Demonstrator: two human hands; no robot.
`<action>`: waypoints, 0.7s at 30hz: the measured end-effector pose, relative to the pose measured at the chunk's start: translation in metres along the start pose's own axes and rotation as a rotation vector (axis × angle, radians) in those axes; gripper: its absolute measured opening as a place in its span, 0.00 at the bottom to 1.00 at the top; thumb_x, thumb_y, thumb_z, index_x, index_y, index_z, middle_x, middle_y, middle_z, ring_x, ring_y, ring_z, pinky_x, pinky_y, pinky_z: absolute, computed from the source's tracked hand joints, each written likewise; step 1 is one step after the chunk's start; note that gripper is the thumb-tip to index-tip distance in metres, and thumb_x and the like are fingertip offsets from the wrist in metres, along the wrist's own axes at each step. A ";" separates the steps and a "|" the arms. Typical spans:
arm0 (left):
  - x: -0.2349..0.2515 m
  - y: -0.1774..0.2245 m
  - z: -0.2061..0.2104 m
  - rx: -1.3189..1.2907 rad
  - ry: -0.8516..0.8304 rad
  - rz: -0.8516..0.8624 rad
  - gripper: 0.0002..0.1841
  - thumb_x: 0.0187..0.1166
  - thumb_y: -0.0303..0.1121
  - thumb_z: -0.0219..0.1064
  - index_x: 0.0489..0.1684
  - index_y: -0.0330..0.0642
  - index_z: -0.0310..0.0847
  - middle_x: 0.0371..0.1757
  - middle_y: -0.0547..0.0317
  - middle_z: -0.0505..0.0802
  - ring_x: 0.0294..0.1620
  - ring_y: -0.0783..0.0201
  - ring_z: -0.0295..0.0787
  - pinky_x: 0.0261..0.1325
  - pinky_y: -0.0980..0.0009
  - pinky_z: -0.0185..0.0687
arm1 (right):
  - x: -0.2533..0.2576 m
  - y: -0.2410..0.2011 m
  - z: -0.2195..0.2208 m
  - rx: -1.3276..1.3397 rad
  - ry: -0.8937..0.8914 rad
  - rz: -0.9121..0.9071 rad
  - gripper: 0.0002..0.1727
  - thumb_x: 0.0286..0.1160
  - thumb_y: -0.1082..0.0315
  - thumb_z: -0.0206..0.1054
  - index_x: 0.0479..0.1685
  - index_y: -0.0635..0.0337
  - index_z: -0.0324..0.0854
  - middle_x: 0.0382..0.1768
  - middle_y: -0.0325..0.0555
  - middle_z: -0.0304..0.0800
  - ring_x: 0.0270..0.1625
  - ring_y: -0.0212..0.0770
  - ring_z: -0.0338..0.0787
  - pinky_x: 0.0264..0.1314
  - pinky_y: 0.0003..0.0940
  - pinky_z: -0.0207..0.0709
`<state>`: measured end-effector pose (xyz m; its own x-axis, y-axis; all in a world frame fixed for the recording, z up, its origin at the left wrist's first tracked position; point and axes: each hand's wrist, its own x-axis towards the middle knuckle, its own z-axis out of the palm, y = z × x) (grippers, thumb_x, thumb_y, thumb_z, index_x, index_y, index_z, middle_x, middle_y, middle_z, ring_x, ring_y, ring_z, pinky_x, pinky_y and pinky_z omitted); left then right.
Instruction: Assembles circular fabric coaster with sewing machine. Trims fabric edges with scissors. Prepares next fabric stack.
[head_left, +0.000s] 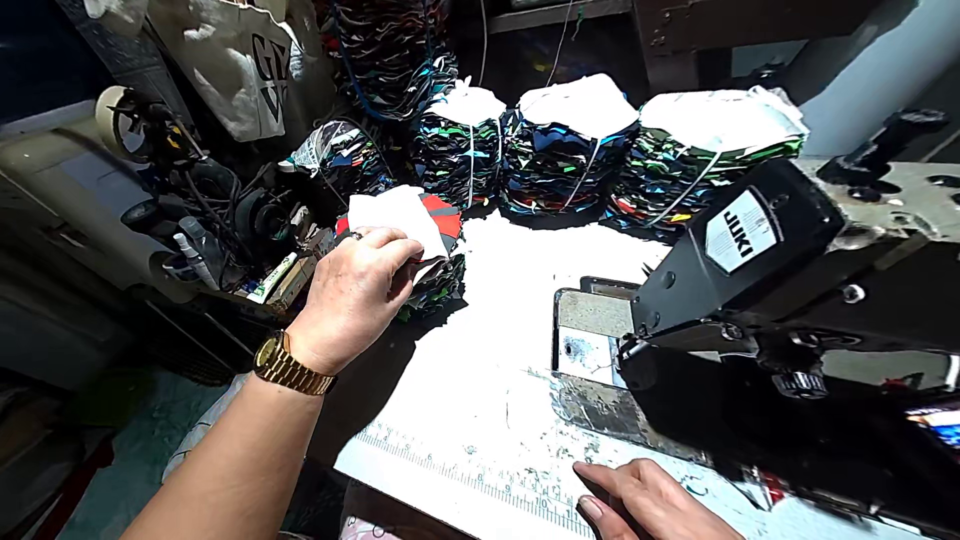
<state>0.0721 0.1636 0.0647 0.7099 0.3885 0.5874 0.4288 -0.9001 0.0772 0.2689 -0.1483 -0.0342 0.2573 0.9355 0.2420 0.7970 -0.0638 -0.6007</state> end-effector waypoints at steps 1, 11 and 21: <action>0.000 0.001 0.001 0.024 0.006 0.010 0.11 0.79 0.32 0.67 0.55 0.47 0.92 0.59 0.58 0.94 0.65 0.56 0.88 0.63 0.55 0.85 | 0.000 0.000 0.000 0.003 0.001 -0.001 0.16 0.82 0.59 0.67 0.56 0.60 0.92 0.36 0.54 0.86 0.34 0.44 0.84 0.34 0.38 0.79; 0.007 -0.008 0.000 -0.169 0.056 -0.211 0.10 0.84 0.33 0.63 0.50 0.47 0.92 0.42 0.61 0.94 0.43 0.67 0.90 0.49 0.60 0.86 | -0.001 0.000 0.000 -0.001 0.002 -0.008 0.16 0.83 0.60 0.67 0.57 0.60 0.92 0.36 0.53 0.86 0.35 0.44 0.85 0.35 0.38 0.80; 0.009 -0.011 -0.004 -0.205 0.096 -0.191 0.10 0.85 0.32 0.61 0.52 0.43 0.88 0.45 0.58 0.93 0.47 0.66 0.90 0.53 0.62 0.85 | -0.001 0.001 0.001 0.004 0.022 -0.019 0.15 0.82 0.60 0.67 0.57 0.59 0.92 0.36 0.52 0.86 0.34 0.43 0.85 0.34 0.38 0.80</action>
<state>0.0712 0.1759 0.0726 0.5672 0.5434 0.6189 0.4208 -0.8372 0.3494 0.2686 -0.1490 -0.0354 0.2546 0.9286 0.2700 0.7997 -0.0452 -0.5987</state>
